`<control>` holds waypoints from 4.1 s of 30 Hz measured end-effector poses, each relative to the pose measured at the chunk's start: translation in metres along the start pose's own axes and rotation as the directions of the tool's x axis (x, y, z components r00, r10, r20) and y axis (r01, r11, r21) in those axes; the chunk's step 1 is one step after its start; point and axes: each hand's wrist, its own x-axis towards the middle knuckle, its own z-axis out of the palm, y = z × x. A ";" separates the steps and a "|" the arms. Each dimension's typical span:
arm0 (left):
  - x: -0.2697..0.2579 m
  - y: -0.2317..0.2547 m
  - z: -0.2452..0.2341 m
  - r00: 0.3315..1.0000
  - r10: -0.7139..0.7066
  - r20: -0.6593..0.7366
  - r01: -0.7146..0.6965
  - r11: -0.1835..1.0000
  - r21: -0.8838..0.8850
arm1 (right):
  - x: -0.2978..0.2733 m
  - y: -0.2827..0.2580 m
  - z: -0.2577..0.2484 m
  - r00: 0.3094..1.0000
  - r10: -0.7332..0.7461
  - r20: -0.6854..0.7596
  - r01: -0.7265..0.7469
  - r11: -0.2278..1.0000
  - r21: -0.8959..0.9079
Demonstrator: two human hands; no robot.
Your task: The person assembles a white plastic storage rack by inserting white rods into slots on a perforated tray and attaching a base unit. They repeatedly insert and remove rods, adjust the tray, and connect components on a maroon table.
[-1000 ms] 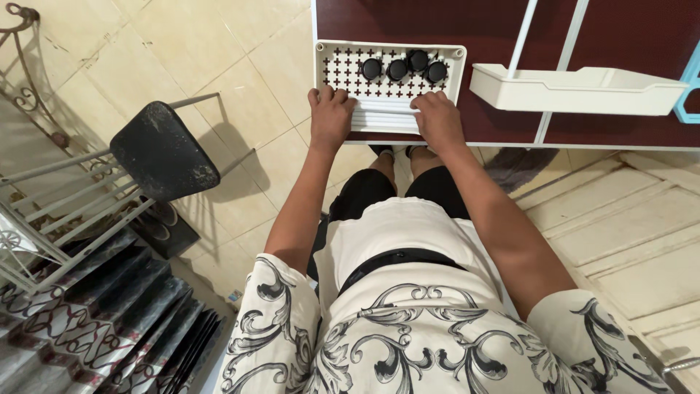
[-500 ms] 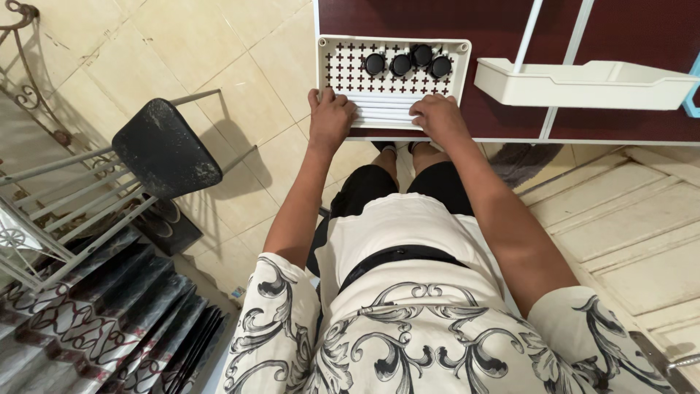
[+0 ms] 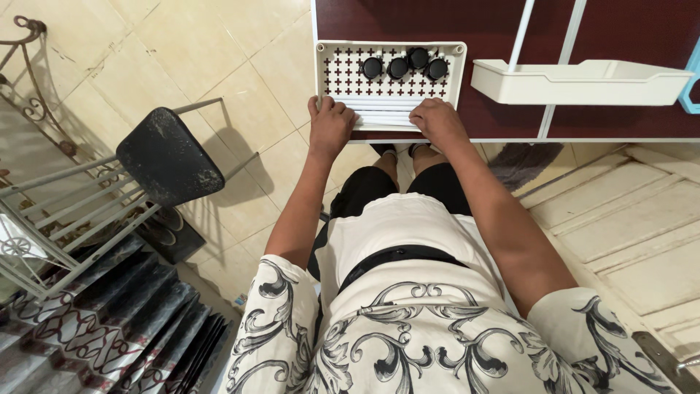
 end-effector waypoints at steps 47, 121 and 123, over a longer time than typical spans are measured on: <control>0.095 0.198 -0.058 0.996 0.089 0.025 -0.077 0.948 -0.310 | -0.114 -0.002 -0.212 0.881 0.019 -0.472 -0.092 0.987 -0.131; 0.176 0.319 -0.150 0.959 0.262 -0.105 -0.282 0.903 -0.324 | -0.098 0.082 -0.337 0.860 0.447 -0.248 0.037 0.428 0.903; 0.177 0.320 -0.152 0.957 0.267 -0.118 -0.291 0.891 -0.347 | -0.090 0.077 -0.339 0.857 0.440 -0.266 0.005 0.510 0.860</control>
